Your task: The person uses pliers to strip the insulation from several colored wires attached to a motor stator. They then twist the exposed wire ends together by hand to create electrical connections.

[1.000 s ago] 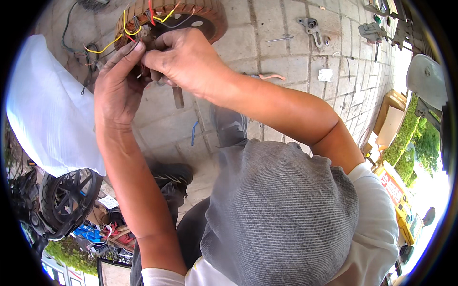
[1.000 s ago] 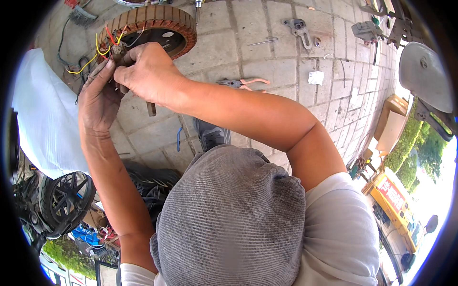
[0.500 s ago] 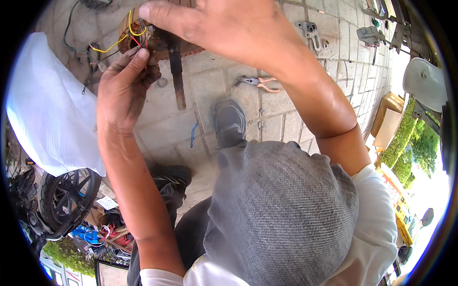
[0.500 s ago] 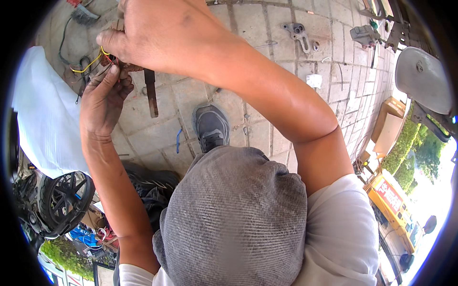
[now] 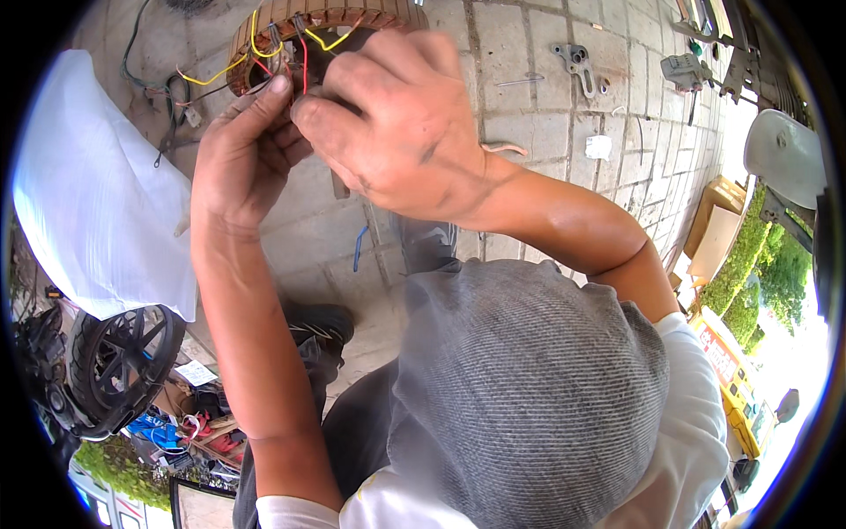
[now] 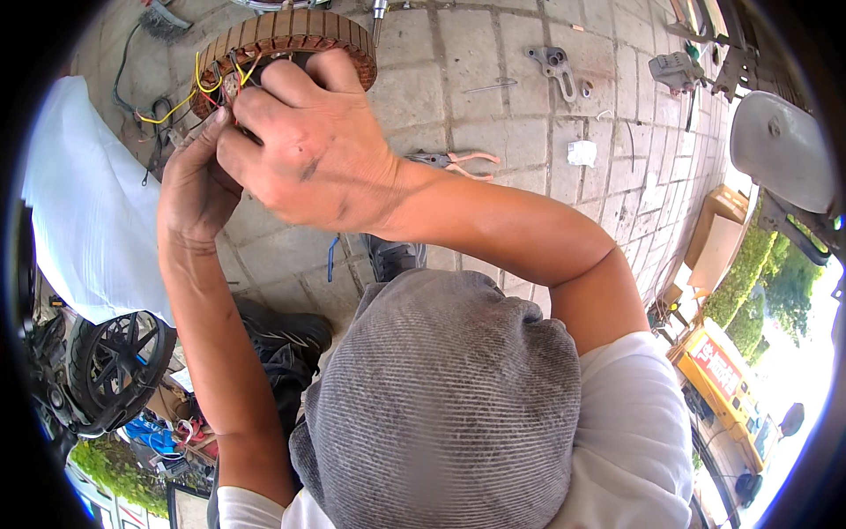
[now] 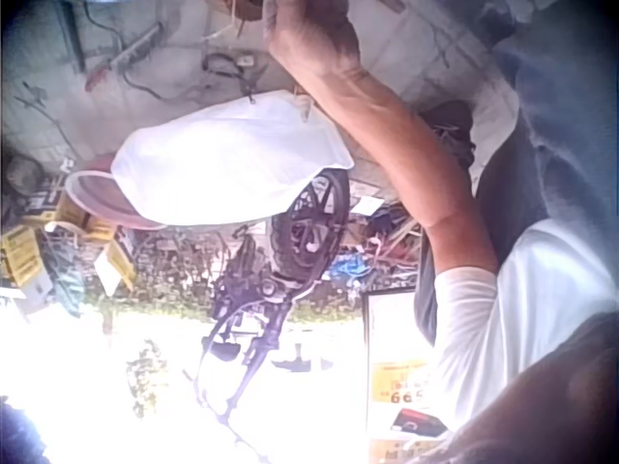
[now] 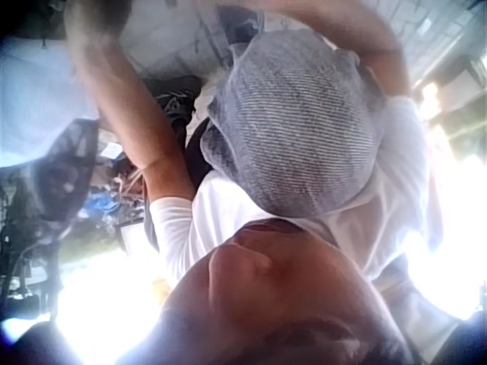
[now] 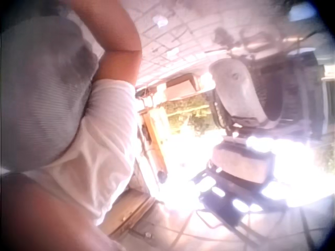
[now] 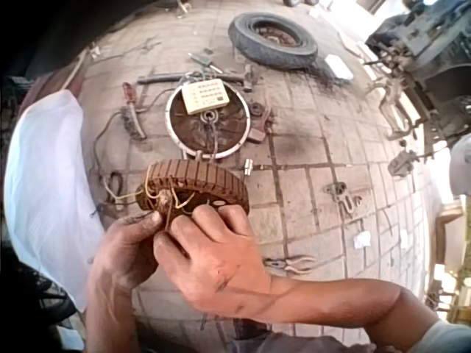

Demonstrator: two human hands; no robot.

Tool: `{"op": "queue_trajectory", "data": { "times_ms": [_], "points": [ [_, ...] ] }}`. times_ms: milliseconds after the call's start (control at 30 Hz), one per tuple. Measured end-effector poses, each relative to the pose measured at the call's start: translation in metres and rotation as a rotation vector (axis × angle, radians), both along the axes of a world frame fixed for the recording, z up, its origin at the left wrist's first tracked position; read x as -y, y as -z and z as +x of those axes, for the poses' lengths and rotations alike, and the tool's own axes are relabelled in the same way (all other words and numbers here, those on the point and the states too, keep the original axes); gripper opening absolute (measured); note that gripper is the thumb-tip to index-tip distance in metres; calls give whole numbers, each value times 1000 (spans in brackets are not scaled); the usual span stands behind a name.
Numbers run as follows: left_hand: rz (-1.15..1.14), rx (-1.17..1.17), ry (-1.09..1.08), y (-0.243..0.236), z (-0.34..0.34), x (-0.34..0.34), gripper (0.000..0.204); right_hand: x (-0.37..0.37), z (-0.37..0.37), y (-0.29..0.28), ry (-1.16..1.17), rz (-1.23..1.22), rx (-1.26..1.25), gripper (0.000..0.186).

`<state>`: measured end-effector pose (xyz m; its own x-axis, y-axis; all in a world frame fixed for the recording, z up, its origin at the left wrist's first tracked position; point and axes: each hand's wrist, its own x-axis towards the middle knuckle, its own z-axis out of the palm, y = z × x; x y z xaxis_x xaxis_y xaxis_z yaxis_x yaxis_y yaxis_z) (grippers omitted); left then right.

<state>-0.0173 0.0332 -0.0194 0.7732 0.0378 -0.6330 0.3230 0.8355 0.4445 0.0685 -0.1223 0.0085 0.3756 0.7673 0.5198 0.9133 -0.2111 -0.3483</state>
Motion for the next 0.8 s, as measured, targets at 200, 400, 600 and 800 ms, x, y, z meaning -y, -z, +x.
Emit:
{"op": "queue_trajectory", "data": {
  "times_ms": [200, 400, 600, 800],
  "points": [
    [-25, -6, 26, 4, 1, -4, 22, -2, -7, 20, -4, 27, -85, 15],
    [48, -18, 90, 3, 5, -6, 22, -5, -6, 36, 9, 104, -111, 13],
    [135, -59, 209, 1, 9, -15, 21, -3, -13, 41, 13, 216, -360, 15],
    [87, -38, 254, -18, 13, -6, 26, 28, -11, -8, 234, -235, -1378, 22]
  ]
}}
